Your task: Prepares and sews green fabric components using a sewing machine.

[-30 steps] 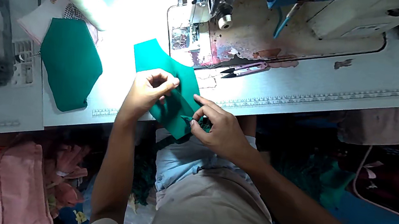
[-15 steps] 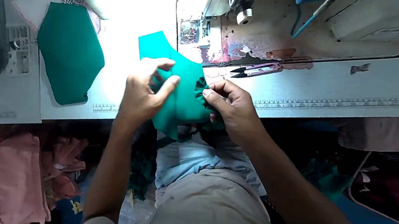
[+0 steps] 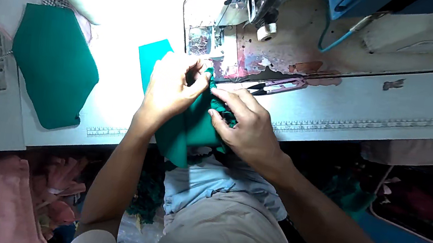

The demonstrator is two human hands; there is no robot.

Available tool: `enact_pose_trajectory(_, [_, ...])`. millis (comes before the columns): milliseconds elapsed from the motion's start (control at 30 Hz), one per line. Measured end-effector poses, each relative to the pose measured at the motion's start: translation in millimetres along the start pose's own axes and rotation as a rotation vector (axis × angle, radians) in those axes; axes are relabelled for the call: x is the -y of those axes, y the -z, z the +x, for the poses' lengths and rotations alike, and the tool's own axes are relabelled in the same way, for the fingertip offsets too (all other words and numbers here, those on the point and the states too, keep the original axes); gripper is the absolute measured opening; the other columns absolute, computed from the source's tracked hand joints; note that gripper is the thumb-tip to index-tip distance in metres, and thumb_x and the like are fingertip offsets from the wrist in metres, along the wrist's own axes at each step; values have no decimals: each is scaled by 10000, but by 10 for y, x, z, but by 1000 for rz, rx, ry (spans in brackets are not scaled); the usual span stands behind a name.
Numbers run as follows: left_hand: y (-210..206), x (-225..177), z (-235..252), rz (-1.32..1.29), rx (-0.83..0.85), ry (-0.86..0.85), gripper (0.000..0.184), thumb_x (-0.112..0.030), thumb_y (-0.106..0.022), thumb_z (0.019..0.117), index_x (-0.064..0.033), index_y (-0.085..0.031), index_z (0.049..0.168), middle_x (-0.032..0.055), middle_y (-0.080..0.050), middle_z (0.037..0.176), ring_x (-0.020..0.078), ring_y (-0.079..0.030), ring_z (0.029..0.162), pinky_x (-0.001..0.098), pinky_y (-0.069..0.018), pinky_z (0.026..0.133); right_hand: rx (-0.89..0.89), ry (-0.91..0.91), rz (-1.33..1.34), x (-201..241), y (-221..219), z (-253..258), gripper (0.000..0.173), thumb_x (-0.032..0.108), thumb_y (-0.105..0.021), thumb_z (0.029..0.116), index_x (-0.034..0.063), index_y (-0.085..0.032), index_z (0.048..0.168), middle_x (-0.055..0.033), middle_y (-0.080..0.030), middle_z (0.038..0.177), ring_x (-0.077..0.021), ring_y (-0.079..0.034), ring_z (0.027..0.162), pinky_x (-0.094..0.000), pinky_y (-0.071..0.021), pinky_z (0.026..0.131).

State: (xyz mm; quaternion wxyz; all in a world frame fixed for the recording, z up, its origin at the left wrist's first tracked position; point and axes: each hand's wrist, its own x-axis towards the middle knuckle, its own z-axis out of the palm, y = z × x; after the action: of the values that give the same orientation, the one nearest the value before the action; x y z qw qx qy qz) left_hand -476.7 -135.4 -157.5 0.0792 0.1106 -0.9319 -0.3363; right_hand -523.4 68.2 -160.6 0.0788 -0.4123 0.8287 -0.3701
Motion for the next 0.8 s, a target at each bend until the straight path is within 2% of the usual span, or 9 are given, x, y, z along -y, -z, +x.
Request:
enact_pose_trajectory(100, [-82, 71, 72, 62, 17, -11, 259, -412, -580, 1000, -195, -710, 946, -29, -637, 886, 200, -562, 994, 458, -356, 866, 17, 7, -93, -36, -27, 47, 367, 215, -653, 1001, 50, -679, 1327, -131, -671, 1148, -208, -687, 896, -332, -577, 695])
enact_pose_trajectory(267, [-156, 109, 87, 64, 11, 80, 243, -447, -620, 978, -236, -741, 970, -26, -624, 974, 204, -535, 1052, 463, -342, 897, 24, 16, -120, -67, -26, 93, 368, 254, -632, 1025, 47, -683, 1325, -125, -684, 1084, -230, -688, 861, -361, -568, 663])
enact_pose_trajectory(433, [-103, 123, 101, -70, -3, 114, 196, -429, -679, 943, -245, -744, 937, -72, -634, 935, 158, -531, 1045, 445, -332, 920, -33, 5, -27, -43, -1, 104, 306, 211, -627, 1032, 42, -714, 1271, -118, -713, 1064, -187, -699, 905, -303, -576, 738])
enact_pose_trajectory(500, [-93, 128, 105, -72, 2, 124, 189, -426, -683, 936, -247, -744, 938, -72, -618, 925, 154, -525, 1036, 438, -330, 918, -13, -9, -13, -42, 2, 104, 296, 197, -615, 1037, 47, -714, 1272, -109, -721, 1055, -169, -698, 883, -285, -572, 731])
enact_pose_trajectory(600, [-127, 123, 113, 1, 4, 127, 207, -434, -682, 936, -239, -750, 947, -31, -591, 942, 187, -526, 1028, 459, -333, 908, 4, 6, -69, -63, -28, 98, 296, 201, -607, 1038, 47, -724, 1263, -106, -704, 974, -184, -676, 792, -294, -553, 657])
enact_pose_trajectory(800, [-166, 122, 113, 23, -6, 142, 216, -458, -684, 929, -251, -744, 935, -43, -591, 927, 182, -523, 1021, 459, -321, 909, 77, 38, -129, -57, -6, 86, 303, 163, -641, 1000, 40, -720, 1266, -104, -661, 926, -190, -641, 735, -300, -538, 619])
